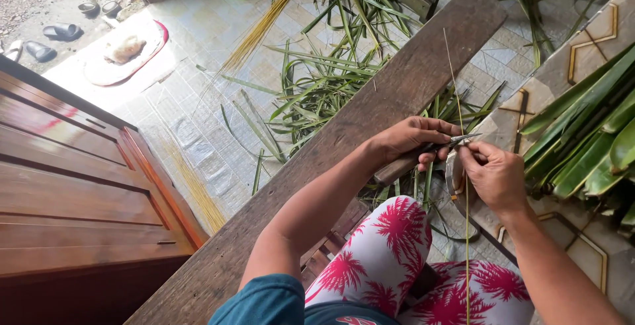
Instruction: Strip thin fibers from palm leaves using a knife and a wooden board
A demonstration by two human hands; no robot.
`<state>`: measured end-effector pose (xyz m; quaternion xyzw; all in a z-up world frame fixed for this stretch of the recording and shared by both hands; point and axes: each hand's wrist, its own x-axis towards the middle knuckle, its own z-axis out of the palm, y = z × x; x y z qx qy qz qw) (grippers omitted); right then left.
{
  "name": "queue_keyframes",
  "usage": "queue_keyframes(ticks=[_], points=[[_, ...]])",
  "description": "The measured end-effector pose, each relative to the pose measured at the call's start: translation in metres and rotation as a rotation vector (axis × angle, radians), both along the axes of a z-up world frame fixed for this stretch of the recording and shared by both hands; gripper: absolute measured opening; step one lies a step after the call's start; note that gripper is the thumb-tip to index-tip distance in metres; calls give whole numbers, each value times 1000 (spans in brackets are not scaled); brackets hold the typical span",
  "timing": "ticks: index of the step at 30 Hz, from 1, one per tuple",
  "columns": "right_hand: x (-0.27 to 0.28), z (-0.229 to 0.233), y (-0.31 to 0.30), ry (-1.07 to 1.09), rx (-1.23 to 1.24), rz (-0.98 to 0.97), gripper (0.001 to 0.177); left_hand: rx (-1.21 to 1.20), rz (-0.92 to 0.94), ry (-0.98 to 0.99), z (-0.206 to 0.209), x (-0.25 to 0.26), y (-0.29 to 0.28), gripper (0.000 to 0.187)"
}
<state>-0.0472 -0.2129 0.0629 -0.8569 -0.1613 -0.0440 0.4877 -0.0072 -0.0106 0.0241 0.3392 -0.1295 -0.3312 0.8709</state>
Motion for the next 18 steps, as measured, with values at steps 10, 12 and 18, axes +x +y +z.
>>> queue_keyframes(ticks=[10, 12, 18], points=[[-1, -7, -3, -276, -247, -75, 8, 59, 25, 72, -6, -8, -13, 27], [-2, -6, -2, -280, -262, -82, 9, 55, 39, 70, -7, -6, -14, 25], [-2, -12, -2, -293, -274, -105, 9, 128, 115, 72, -4, -6, -13, 23]])
